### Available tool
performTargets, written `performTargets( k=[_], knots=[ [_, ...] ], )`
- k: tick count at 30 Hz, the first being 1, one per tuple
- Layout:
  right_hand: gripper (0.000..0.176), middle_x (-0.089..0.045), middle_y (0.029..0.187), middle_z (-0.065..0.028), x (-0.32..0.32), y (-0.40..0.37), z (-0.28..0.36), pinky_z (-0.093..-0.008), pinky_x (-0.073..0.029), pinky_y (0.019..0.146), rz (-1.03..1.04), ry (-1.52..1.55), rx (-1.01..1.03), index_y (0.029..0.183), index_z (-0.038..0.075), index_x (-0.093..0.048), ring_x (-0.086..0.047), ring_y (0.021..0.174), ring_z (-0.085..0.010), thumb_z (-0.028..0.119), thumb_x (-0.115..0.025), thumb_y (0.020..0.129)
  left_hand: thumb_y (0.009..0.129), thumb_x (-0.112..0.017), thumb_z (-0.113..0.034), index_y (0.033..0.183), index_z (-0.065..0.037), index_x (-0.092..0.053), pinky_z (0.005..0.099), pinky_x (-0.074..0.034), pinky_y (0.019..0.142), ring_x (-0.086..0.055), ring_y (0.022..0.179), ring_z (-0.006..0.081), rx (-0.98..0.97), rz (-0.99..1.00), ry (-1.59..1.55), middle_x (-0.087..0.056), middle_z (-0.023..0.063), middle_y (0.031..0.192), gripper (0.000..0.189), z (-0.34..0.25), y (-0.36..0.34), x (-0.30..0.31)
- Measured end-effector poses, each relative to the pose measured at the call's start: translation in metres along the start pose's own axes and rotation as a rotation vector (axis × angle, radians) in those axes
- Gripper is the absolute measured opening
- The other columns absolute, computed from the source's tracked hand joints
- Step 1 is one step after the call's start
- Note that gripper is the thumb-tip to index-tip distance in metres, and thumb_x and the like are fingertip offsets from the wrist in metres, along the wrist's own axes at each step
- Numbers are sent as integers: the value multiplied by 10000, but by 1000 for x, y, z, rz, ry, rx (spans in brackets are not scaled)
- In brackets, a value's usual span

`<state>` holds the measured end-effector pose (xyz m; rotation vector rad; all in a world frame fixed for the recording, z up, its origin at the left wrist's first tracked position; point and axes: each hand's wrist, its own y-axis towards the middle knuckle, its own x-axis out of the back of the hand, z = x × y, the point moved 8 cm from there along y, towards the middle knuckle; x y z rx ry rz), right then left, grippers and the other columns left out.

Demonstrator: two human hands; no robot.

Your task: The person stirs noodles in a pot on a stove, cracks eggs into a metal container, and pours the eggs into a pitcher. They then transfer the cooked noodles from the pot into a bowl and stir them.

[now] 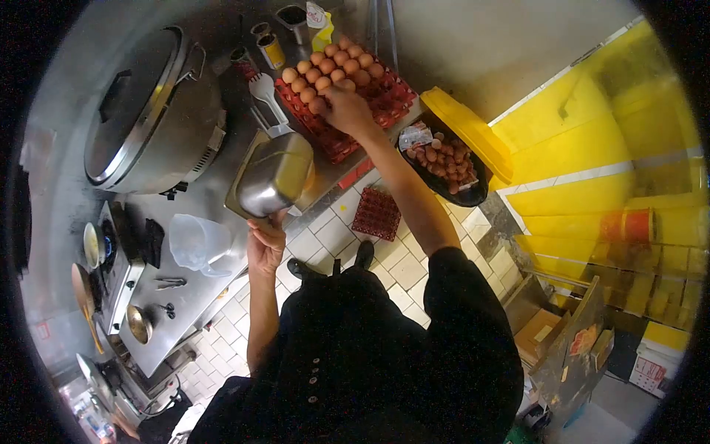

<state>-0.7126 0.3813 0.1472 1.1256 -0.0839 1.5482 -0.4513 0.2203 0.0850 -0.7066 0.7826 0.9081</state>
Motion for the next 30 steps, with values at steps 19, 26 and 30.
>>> performTargets(
  k=[19, 26, 30],
  knots=[
    [215, -576, 884, -4, 30, -129, 44, -231, -380, 610, -328, 1315, -828, 1081, 96, -573, -502, 687, -99, 241, -549, 924, 1027, -476, -132, 1087, 17, -438, 324, -647, 654, -625, 745, 126, -617, -318, 1574, -591, 86, 825, 165, 35, -7, -41],
    [114, -488, 744, 46, 68, -156, 77, -215, -350, 581, -551, 915, -636, 969, 20, -582, -419, 652, -41, 124, -576, 922, 1032, -474, -148, 1037, -7, -452, 323, -641, 677, -587, 682, 104, -591, -311, 1658, -477, 4, 753, 143, 42, -4, -34],
    [119, -430, 692, 64, 66, -150, 92, -216, -309, 544, -375, 667, -445, 944, 17, -567, -364, 618, -28, 124, -618, 941, 1028, -480, -143, 1030, -8, -448, 326, -641, 668, -587, 669, 109, -617, -315, 1668, -475, 6, 744, 138, 48, -6, -32]
  ],
)
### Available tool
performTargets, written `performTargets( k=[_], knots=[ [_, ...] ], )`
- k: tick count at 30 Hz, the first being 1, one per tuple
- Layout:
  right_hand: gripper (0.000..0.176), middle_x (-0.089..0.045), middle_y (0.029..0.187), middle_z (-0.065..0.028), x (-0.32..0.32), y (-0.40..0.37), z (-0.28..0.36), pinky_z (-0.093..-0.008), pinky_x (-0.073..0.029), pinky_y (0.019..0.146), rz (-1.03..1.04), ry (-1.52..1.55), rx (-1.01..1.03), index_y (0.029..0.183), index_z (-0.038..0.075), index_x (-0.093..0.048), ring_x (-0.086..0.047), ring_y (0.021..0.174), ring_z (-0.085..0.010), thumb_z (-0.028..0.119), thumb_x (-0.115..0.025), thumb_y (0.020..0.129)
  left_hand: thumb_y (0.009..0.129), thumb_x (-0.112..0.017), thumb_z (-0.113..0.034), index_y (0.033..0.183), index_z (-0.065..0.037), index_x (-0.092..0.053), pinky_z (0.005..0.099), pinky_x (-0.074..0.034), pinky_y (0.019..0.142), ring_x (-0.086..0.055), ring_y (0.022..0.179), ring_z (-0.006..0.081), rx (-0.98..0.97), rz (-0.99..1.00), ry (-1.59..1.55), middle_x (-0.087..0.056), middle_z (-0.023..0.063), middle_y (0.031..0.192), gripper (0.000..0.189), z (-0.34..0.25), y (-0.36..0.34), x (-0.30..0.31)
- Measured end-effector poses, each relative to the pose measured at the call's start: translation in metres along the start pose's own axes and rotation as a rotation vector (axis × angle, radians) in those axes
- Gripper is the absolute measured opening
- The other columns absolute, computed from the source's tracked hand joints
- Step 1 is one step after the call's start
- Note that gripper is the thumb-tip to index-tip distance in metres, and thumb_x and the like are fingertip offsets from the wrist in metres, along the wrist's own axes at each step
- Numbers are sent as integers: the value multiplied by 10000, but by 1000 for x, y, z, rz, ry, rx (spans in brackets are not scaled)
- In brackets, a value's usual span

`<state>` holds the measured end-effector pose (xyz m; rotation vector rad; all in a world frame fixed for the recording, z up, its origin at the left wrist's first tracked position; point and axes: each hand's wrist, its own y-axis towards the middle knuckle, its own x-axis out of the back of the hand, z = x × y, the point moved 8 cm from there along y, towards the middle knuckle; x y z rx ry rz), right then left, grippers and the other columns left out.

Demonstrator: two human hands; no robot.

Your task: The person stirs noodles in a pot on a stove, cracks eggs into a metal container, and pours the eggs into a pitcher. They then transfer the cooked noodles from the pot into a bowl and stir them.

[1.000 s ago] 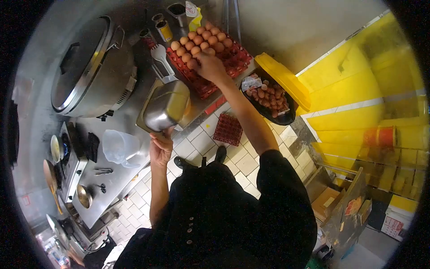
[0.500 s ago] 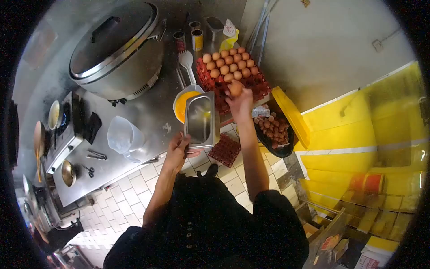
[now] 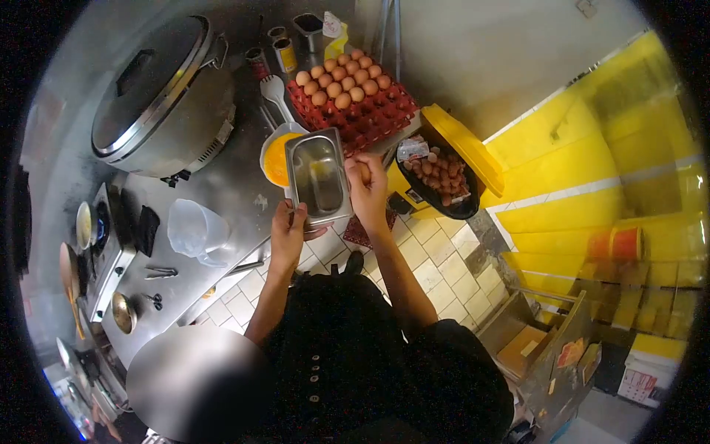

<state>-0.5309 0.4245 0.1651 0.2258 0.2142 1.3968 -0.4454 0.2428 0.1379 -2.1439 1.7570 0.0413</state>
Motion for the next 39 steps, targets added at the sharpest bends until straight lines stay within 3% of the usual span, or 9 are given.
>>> performTargets(
  k=[5, 8, 13, 16, 22, 26, 29, 32, 39],
  knots=[
    [108, -439, 699, 48, 15, 8, 9, -208, -328, 568, -98, 93, -111, 930, 21, -577, -378, 629, -32, 109, -639, 941, 1024, -487, -145, 1025, -8, -451, 318, -639, 654, -591, 648, 120, -2, -15, -12, -468, 5, 740, 142, -5, -4, 2],
    [128, -472, 730, 30, -1, 3, 30, -220, -367, 608, -17, -151, 269, 929, 7, -570, -418, 667, -47, 113, -640, 940, 1024, -493, -145, 1028, -7, -450, 310, -637, 643, -548, 624, 97, 15, -18, -38, -440, -10, 728, 145, -7, -5, -6],
    [162, -462, 692, 63, 31, 17, 21, -216, -345, 571, -140, 243, -51, 920, 19, -574, -403, 640, -30, 161, -646, 949, 1021, -506, -141, 1078, -16, -463, 320, -632, 651, -491, 631, 55, -14, -38, -25, -403, -34, 720, 144, -8, -5, 0],
    [146, -440, 663, 87, 39, 16, 22, -219, -311, 530, -143, 191, -123, 926, 42, -590, -376, 609, -13, 174, -651, 944, 1012, -540, -163, 1128, -9, -478, 327, -620, 672, -509, 665, 54, -17, -35, -17, -424, -36, 741, 202, 0, -7, 3],
    [177, -603, 830, 4, 64, -20, -2, -270, -447, 725, -279, 80, -63, 916, 42, -643, -545, 803, -92, 216, -674, 922, 983, -589, -201, 1198, -29, -508, 366, -616, 689, -609, 891, 186, 7, -158, 4, -566, 71, 1074, 287, 22, -14, 9],
    [220, -551, 736, 19, 80, -55, -22, -238, -423, 542, -235, 240, -299, 924, 73, -601, -507, 623, -60, 284, -659, 943, 983, -598, -201, 1256, -54, -460, 362, -599, 715, -554, 792, 104, 158, 141, 87, -497, 13, 910, 340, 41, -16, -17],
    [223, -548, 716, 21, 87, -68, -44, -218, -399, 458, -273, 386, -221, 962, 86, -596, -497, 547, -49, 304, -644, 953, 983, -593, -196, 1206, -58, -480, 363, -593, 721, -542, 775, 109, 209, 200, 65, -490, 18, 900, 286, 60, -11, -21],
    [236, -569, 812, 43, 97, -80, -40, -221, -416, 625, -310, 353, -402, 1036, 76, -625, -490, 720, -36, 304, -595, 983, 991, -569, -205, 1160, -71, -481, 329, -581, 701, -531, 772, 120, 119, 190, 232, -494, 38, 900, 233, 52, -15, -22],
    [243, -511, 741, 56, 127, -86, -57, -227, -365, 592, -618, 92, -137, 935, 94, -619, -440, 684, -47, 335, -626, 968, 998, -551, -208, 1260, -76, -452, 292, -576, 723, -583, 916, 143, 289, 380, 199, -536, 76, 1108, 309, 84, 10, -4]
  ],
)
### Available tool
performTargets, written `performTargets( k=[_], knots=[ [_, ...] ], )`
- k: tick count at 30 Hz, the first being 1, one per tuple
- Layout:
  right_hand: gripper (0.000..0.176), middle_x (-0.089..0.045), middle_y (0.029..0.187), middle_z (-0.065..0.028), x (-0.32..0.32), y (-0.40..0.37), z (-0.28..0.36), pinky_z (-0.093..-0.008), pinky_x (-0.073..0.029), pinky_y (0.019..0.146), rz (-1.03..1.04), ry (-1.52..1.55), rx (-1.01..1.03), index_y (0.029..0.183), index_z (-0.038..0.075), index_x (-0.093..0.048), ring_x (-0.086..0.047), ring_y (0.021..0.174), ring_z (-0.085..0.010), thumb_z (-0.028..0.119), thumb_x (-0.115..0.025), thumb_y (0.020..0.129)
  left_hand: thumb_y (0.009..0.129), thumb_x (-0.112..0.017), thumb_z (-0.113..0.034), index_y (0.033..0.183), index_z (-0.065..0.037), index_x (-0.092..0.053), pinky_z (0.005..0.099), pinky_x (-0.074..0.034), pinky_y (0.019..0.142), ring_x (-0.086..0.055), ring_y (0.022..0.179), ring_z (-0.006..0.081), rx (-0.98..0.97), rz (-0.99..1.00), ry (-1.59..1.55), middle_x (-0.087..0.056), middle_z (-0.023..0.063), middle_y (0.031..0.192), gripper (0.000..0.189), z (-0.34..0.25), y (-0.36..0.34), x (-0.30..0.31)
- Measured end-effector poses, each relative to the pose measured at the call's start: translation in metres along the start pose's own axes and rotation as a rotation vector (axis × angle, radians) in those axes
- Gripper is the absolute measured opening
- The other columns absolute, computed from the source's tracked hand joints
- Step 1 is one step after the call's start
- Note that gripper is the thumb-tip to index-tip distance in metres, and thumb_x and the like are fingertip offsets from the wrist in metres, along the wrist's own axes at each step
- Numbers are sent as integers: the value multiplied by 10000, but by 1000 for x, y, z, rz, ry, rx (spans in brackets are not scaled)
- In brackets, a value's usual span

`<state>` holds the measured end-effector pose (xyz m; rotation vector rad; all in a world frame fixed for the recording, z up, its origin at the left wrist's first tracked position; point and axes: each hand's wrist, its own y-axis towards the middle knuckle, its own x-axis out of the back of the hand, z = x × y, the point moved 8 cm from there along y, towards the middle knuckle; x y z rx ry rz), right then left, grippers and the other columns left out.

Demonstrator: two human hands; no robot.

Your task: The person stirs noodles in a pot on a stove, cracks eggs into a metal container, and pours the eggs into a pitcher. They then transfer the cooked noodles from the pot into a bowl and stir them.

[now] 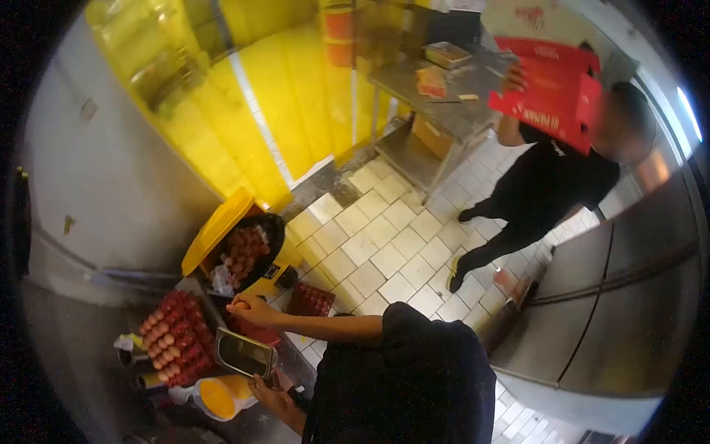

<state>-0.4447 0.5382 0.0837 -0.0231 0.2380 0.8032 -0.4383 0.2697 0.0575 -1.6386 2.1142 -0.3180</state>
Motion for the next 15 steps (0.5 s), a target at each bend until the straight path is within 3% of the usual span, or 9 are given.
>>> performTargets(
  k=[4, 7, 9, 10, 15],
  knots=[
    [318, -469, 666, 55, 37, -31, 18, -246, -344, 512, -189, 156, -244, 896, 74, -602, -407, 571, -51, 384, -634, 958, 996, -561, -228, 1242, -71, -457, 286, -557, 730, -580, 914, 160, 10, 68, 80, -536, 78, 1119, 309, -16, -17, -13],
    [243, -453, 661, 71, 46, -59, 13, -220, -327, 467, -234, 164, -299, 927, 128, -584, -415, 569, -34, 367, -588, 971, 997, -563, -250, 1211, -48, -457, 301, -545, 757, -558, 936, 186, 19, 162, 148, -521, 93, 1103, 314, -3, -7, 12],
    [224, -460, 649, 66, 44, -77, 16, -223, -308, 456, -274, 222, -253, 898, 128, -555, -409, 552, -38, 335, -568, 984, 1002, -552, -248, 1167, -12, -460, 303, -554, 778, -557, 887, 207, -29, 266, 180, -505, 121, 1098, 302, -9, -9, 14],
    [226, -463, 651, 66, 44, -82, 20, -223, -303, 451, -283, 217, -214, 896, 126, -550, -409, 549, -38, 333, -565, 987, 1004, -554, -248, 1147, -25, -461, 298, -552, 762, -559, 866, 200, 13, 205, 179, -516, 112, 1098, 281, -13, -13, 15],
    [240, -464, 641, 53, 36, -106, 23, -226, -298, 431, -326, 239, -145, 892, 111, -535, -397, 510, -42, 326, -584, 986, 1002, -558, -263, 1177, -39, -459, 324, -536, 774, -537, 969, 207, 88, 296, 265, -506, 105, 1098, 301, -1, -6, 38]
  ],
)
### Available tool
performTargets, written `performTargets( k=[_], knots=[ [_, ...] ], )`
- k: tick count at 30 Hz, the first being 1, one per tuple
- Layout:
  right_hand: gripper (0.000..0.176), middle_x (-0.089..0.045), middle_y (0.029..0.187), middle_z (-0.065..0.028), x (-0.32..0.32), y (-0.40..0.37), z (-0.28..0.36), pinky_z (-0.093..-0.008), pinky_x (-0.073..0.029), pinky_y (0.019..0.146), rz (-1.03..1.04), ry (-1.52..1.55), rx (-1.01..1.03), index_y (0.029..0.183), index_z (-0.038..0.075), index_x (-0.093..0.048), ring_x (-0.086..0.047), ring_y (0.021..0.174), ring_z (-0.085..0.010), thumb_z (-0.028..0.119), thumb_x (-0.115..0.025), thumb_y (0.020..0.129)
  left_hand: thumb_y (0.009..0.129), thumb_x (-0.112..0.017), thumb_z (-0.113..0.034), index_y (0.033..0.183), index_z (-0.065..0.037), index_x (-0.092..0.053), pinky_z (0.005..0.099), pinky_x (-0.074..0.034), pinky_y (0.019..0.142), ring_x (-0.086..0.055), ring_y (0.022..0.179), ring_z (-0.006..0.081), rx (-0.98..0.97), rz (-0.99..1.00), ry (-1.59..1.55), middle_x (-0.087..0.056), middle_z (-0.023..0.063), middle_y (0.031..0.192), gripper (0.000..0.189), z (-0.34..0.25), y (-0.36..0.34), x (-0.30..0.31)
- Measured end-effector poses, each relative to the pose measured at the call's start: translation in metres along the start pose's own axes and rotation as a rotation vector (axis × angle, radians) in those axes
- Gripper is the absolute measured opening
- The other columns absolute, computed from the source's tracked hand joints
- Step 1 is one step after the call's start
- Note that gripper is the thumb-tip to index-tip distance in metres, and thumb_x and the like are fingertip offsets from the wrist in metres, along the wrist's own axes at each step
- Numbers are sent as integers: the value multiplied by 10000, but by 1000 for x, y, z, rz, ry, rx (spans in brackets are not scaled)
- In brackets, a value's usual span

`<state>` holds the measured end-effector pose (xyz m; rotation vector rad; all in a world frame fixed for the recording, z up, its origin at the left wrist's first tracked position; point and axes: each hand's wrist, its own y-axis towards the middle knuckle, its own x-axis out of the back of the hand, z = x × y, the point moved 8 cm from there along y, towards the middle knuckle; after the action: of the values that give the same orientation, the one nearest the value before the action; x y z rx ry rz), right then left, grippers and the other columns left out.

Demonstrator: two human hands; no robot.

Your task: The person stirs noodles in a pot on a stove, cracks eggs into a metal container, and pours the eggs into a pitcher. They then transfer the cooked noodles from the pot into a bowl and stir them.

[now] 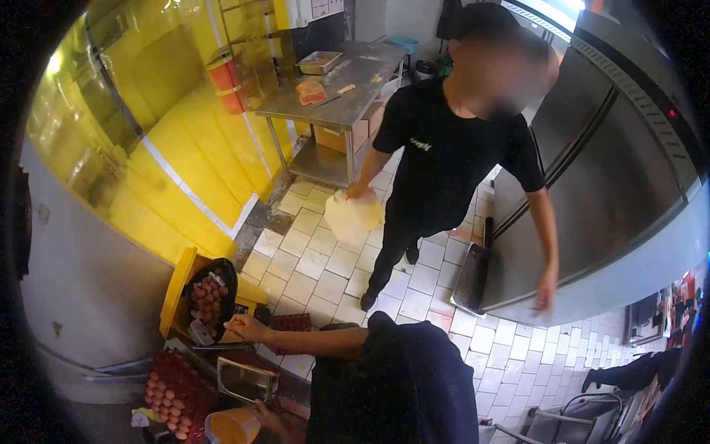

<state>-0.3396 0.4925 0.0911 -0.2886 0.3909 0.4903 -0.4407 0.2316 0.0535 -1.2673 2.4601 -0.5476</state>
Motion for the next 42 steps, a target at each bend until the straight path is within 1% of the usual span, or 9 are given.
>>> performTargets(
  k=[5, 10, 20, 24, 26, 28, 30, 33, 42],
  knots=[
    [260, -475, 631, 47, 10, 0, -38, -223, -309, 410, -26, -42, -25, 893, 100, -540, -412, 496, -45, 339, -606, 975, 1008, -546, -268, 1179, -51, -457, 341, -535, 778, -529, 993, 212, -565, 249, 402, -505, 100, 1088, 290, 39, 29, 46],
    [257, -480, 632, 53, -4, -4, -39, -219, -317, 400, 5, -71, -88, 934, 109, -583, -411, 480, -43, 362, -615, 967, 1016, -528, -261, 1152, -65, -470, 343, -534, 779, -529, 998, 205, -68, 60, -81, -507, 97, 1099, 245, 4, -21, 4],
    [233, -522, 684, 31, -22, 7, -70, -230, -401, 457, 127, -109, -200, 967, 105, -618, -467, 526, -62, 338, -608, 974, 996, -574, -215, 1294, -95, -449, 334, -594, 689, -610, 934, 161, -58, -53, -234, -556, 78, 1061, 345, 1, -20, 15],
    [229, -669, 807, -58, 1, 28, -114, -292, -533, 554, 139, -17, -253, 1005, 86, -628, -646, 642, -153, 305, -562, 995, 983, -603, -224, 1340, -65, -422, 369, -614, 679, -625, 923, 197, -86, -160, -241, -552, 92, 1095, 430, 6, -24, 16],
    [261, -561, 657, -15, 3, 27, -115, -356, -437, 437, 225, -75, -387, 902, 102, -591, -475, 461, -136, 322, -503, 1010, 975, -611, -224, 1302, -44, -449, 371, -617, 673, -631, 915, 203, -92, -89, -208, -563, 97, 1078, 406, 0, -26, 7],
    [377, -623, 768, -44, -1, 9, -84, -328, -525, 498, 259, -214, -429, 1120, 132, -598, -609, 583, -161, 468, -514, 971, 970, -617, -223, 1275, -26, -479, 354, -605, 685, -635, 913, 201, -88, 14, -241, -581, 96, 1033, 388, 9, -28, 4],
    [325, -622, 799, -7, -1, 23, -92, -303, -496, 556, 126, -217, -443, 1041, 165, -606, -590, 636, -144, 471, -541, 954, 977, -618, -246, 1187, -6, -526, 321, -554, 751, -627, 886, 180, -109, 33, -204, -575, 60, 933, 331, -37, -44, -4],
    [573, -558, 1317, -83, -18, 41, -96, -382, -484, 962, 513, -126, -203, 1337, 104, -522, -545, 1181, -227, 523, -535, 947, 971, -634, -308, 1105, -34, -535, 314, -484, 794, -533, 935, 138, -252, 116, -160, -570, 52, 989, 321, -18, -33, -9],
    [561, -543, 1294, -114, -150, 37, -52, -426, -411, 1041, 792, -351, 17, 1339, 34, -487, -520, 1186, -262, 472, -463, 989, 1011, -543, -241, 1010, -68, -447, 345, -654, 665, -562, 884, 116, -464, 36, -333, -449, 8, 859, 199, -66, -115, 24]
  ],
)
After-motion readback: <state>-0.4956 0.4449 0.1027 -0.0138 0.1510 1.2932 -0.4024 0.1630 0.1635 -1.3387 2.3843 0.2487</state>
